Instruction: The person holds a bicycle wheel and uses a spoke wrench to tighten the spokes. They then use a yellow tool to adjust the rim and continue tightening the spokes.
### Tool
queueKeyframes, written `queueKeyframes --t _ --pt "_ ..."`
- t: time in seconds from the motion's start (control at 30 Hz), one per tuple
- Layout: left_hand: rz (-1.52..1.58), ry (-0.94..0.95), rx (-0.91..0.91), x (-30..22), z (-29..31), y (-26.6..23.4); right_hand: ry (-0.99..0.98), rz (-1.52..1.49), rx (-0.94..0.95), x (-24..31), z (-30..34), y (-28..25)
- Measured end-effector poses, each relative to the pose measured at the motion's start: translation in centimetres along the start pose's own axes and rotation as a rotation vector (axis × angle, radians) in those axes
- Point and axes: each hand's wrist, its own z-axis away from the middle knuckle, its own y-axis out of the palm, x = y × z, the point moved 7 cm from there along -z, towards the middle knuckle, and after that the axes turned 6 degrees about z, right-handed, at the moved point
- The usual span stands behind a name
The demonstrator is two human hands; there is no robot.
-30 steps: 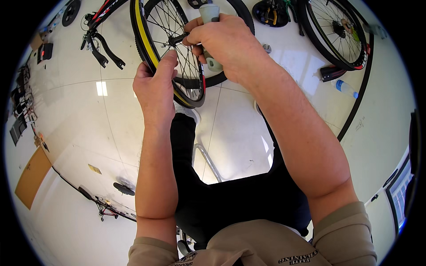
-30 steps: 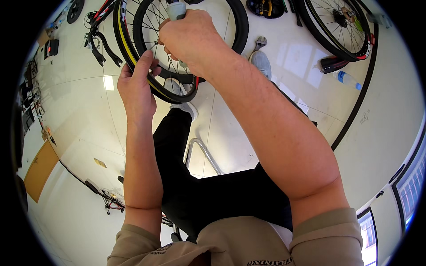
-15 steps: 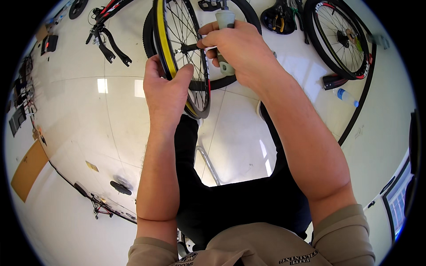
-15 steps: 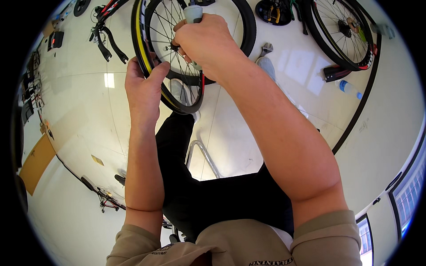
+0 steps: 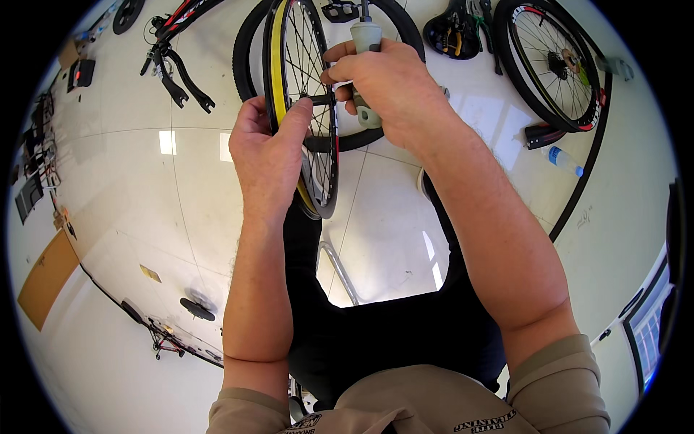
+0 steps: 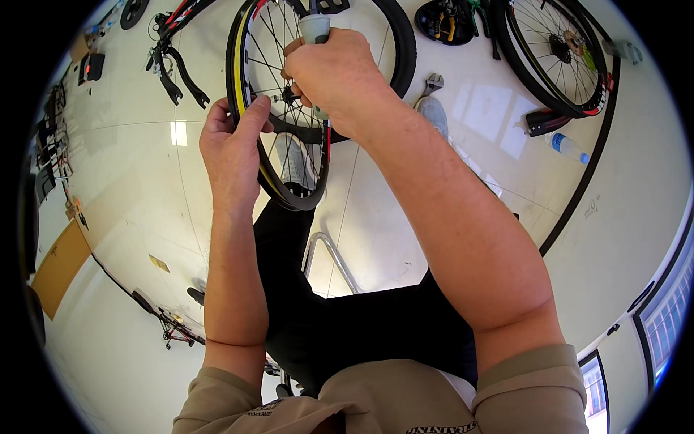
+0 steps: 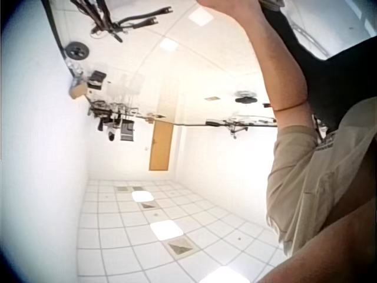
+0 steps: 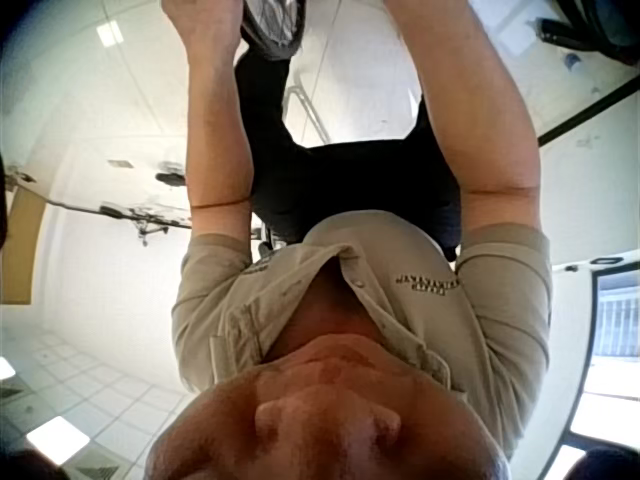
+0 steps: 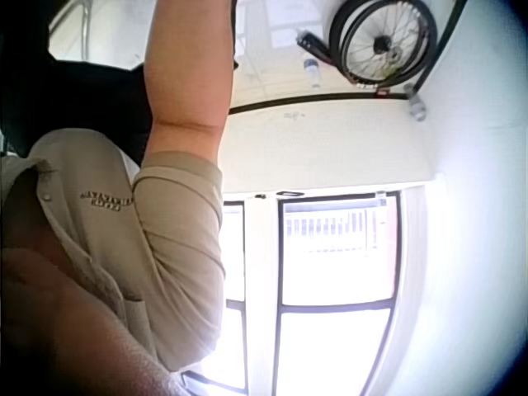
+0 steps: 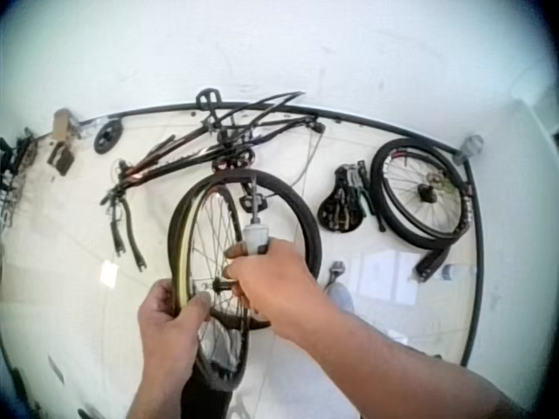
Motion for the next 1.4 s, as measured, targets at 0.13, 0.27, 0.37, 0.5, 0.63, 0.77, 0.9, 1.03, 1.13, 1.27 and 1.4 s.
queueKeyframes --t 0.13,0.27,0.37,0.5,0.63,0.77,0.9,1.03,1.13,1.27,1.4 --pt "-0.069 -0.082 0.014 0.1 0.1 0.1 -0.019 -0.026 -0.012 -0.2 -0.3 0.0" --pt "-0.079 -0.146 -0.017 0.5 0.0 -0.4 -0.003 -0.027 0.0 -0.2 -0.2 0.2" --pt "-0.084 -0.103 -0.067 0.0 0.1 -0.5 0.008 -0.011 -0.004 0.1 0.2 0.2" --pt "-0.086 0.017 -0.06 -0.9 0.2 -0.4 -0.009 -0.022 0.012 0.3 0.4 0.3" --pt "0.011 -0.037 0.072 -0.4 0.2 0.3 0.006 -0.013 -0.002 0.0 0.3 0.4" --pt "0.053 -0.087 0.059 0.7 0.5 0.5 -0.009 -0.051 0.001 0.3 0.6 0.6" --pt "0.035 -0.086 -0.014 1.4 0.9 0.5 -0.052 -0.145 -0.048 1.0 0.7 0.4" --pt "0.034 -0.028 -0.059 0.7 0.9 0.1 -0.022 -0.141 -0.004 0.8 0.5 0.1" --pt "0.047 0.013 -0.077 -0.3 1.4 0.1 -0.028 -0.148 -0.081 1.3 0.5 -0.6" --pt "0.13 0.058 -0.089 -0.7 1.9 -0.2 -0.017 -0.296 -0.219 1.1 -0.1 -2.8" --pt "0.211 0.153 -0.062 -1.3 2.3 -0.5 0.032 -0.522 -0.257 0.1 -0.9 -3.4"
